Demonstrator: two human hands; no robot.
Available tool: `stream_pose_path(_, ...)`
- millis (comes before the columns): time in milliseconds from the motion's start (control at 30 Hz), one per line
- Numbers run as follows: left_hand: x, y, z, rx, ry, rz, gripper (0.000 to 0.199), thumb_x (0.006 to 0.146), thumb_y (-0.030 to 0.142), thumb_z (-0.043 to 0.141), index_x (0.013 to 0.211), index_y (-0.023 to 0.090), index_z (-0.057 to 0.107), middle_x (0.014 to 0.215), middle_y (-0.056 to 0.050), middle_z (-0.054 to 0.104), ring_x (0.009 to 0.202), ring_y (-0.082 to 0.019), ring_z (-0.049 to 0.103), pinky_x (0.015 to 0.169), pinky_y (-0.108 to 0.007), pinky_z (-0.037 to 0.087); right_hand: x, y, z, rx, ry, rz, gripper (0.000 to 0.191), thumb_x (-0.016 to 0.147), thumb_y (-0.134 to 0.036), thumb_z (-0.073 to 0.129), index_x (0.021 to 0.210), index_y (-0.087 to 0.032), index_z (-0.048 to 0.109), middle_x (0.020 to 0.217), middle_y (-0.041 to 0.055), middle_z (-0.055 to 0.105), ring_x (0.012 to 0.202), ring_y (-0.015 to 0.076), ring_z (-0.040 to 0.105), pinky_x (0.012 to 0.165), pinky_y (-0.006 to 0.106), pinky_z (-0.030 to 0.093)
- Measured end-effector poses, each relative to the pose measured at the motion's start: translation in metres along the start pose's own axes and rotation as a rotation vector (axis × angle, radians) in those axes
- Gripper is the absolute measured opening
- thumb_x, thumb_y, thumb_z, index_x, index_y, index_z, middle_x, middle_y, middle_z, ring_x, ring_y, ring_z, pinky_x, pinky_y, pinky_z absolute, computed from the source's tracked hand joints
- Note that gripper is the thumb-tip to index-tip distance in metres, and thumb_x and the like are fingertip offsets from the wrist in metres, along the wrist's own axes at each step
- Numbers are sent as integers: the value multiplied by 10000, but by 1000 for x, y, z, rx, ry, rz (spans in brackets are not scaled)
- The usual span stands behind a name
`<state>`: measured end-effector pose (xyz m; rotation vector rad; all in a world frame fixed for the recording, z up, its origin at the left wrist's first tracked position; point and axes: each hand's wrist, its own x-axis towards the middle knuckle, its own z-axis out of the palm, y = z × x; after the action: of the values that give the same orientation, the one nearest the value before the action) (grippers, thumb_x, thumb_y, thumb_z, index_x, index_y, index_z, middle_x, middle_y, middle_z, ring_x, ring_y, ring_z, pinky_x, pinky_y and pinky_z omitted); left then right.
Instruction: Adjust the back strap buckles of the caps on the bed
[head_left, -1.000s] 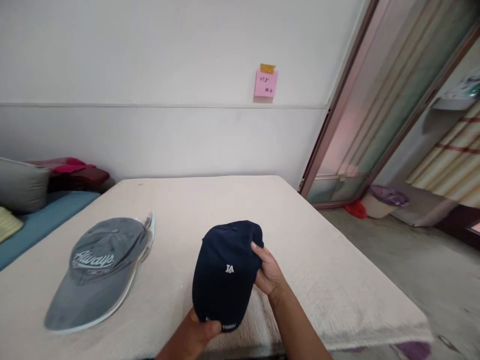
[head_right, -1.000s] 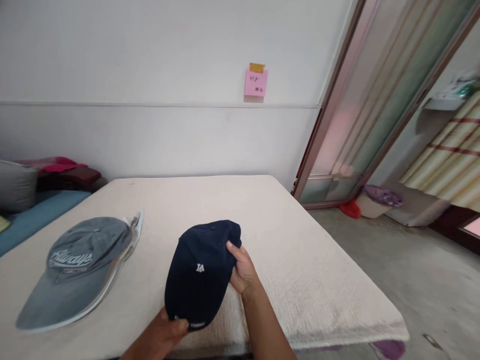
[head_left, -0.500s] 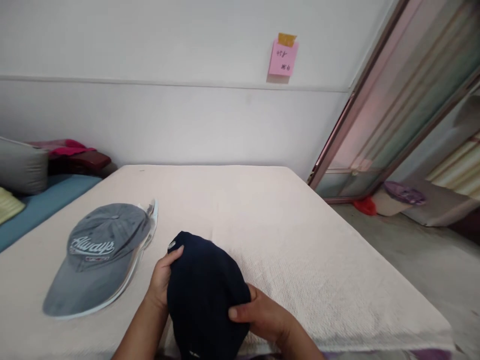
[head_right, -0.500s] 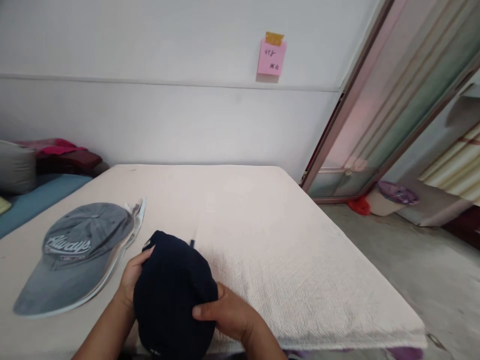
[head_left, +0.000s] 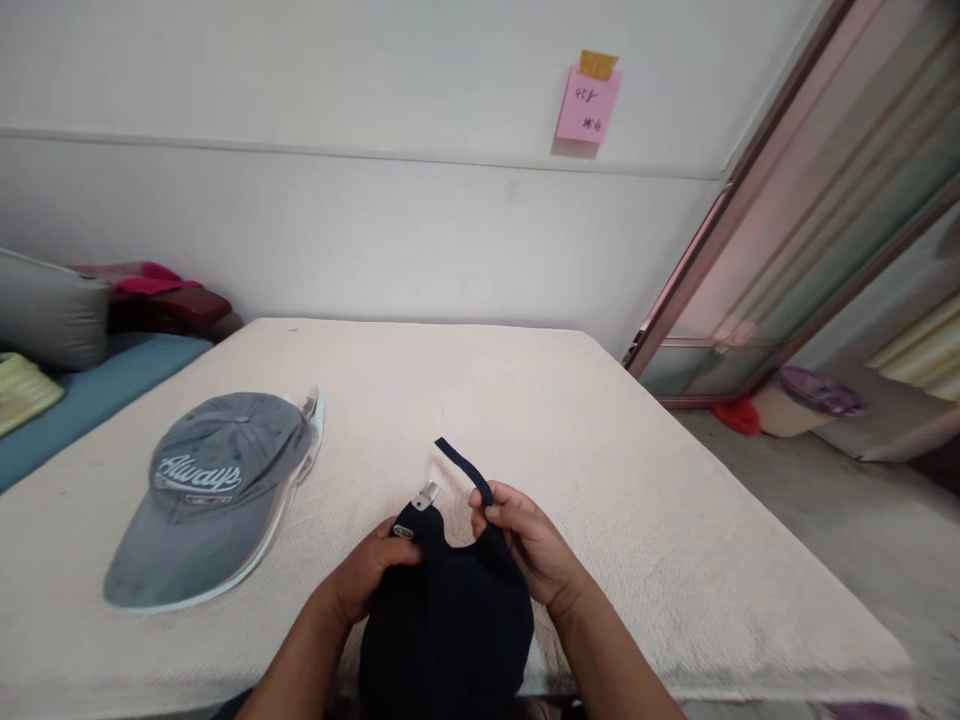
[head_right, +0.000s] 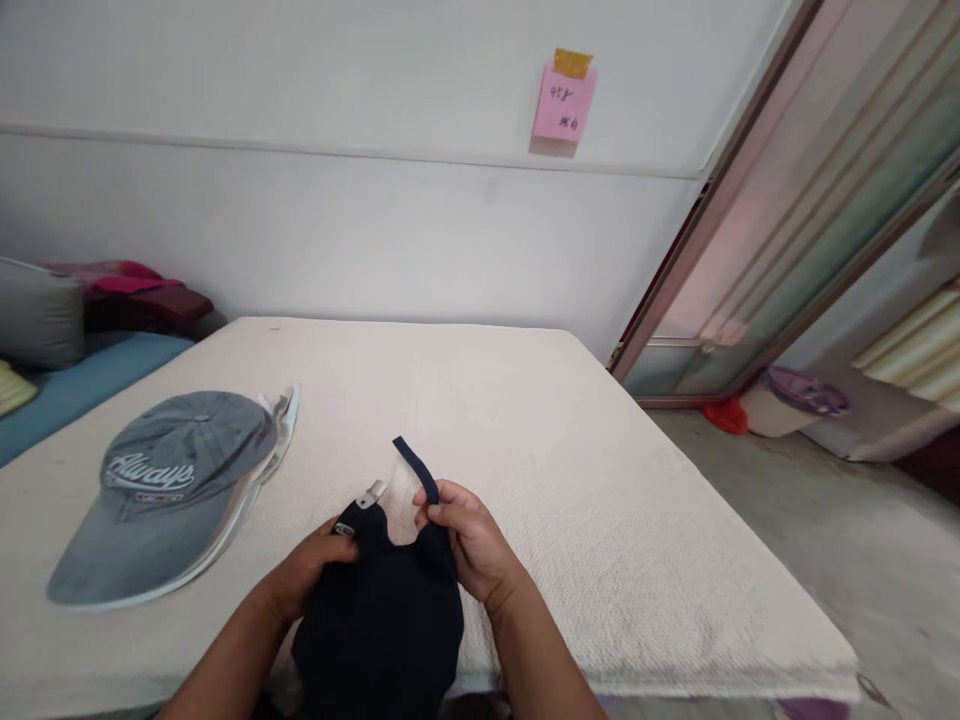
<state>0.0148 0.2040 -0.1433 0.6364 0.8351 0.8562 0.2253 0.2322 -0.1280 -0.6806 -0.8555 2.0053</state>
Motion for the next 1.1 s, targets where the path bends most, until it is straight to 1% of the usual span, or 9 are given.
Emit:
stream_pose_path(67,3,-1,1,-67,17,-16,315,762,329,640,994,124,699,825,-104,735,744,-249,670,731,-354,498,2,-1,1,-3,49,-19,108,791,-241,640,842,-146,641,604,-13,546,491,63,438,459,171,315)
stream_pose_path(167,14,-3,-6,-96,180,5,395,786,480,606,971,145,705,865,-113,741,794,-259,677,779,-374,495,5,-4,-3,-46,108,-63,109,796,-251,650,828,-146,650,628,-15,541,527,65,454,505,180,339)
stream_pose_path(300,34,-4,-23,25,396,140,356,703,457,696,915,172,713,834,-79,743,784,-245,678,771,-350,494,11,-8,-12,-139,205,-157,73,767,-203,655,815,-148,665,777,27,616,692,119,544,673,241,415)
stream_pose_path(400,43,0,-29,104,422,254,392,650,408,735,964,177,701,823,-52,736,760,-222,672,751,-322,486,17,-11,-16,-82,226,-239,71,753,-194,641,805,-149,660,835,51,639,790,161,570,772,293,426)
stream_pose_path(567,40,5,-22,212,457,273,398,644,366,729,988,170,691,750,-17,713,659,-189,636,638,-278,465,24,-16,-17,98,251,-261,91,703,-140,635,789,-163,613,679,13,578,709,155,570,688,279,442)
stream_pose_path(667,37,2,-14,224,410,269,332,682,333,694,978,183,696,724,-1,698,629,-167,611,614,-258,447,27,-13,-15,119,291,-238,99,702,-147,614,796,-164,589,567,-29,489,546,103,489,541,222,390)
stream_pose_path(767,36,-2,-9,249,360,280,281,689,289,687,954,195,702,758,1,698,662,-161,607,635,-248,439,31,-7,-12,19,328,-166,109,742,-229,620,816,-169,566,508,-68,413,419,57,338,425,191,254)
stream_pose_path(900,38,-5,-3,289,296,264,205,715,273,653,897,191,698,734,1,685,637,-150,585,617,-241,422,38,2,-4,-202,282,-81,220,753,-364,649,785,-171,546,515,-75,410,407,48,298,412,198,192)
stream_pose_path(1100,41,-5,0,383,162,251,171,761,235,591,887,188,697,719,8,661,666,-157,574,627,-249,413,42,13,0,-533,132,-77,281,743,-404,673,708,-169,524,575,-52,438,497,68,361,472,215,259)
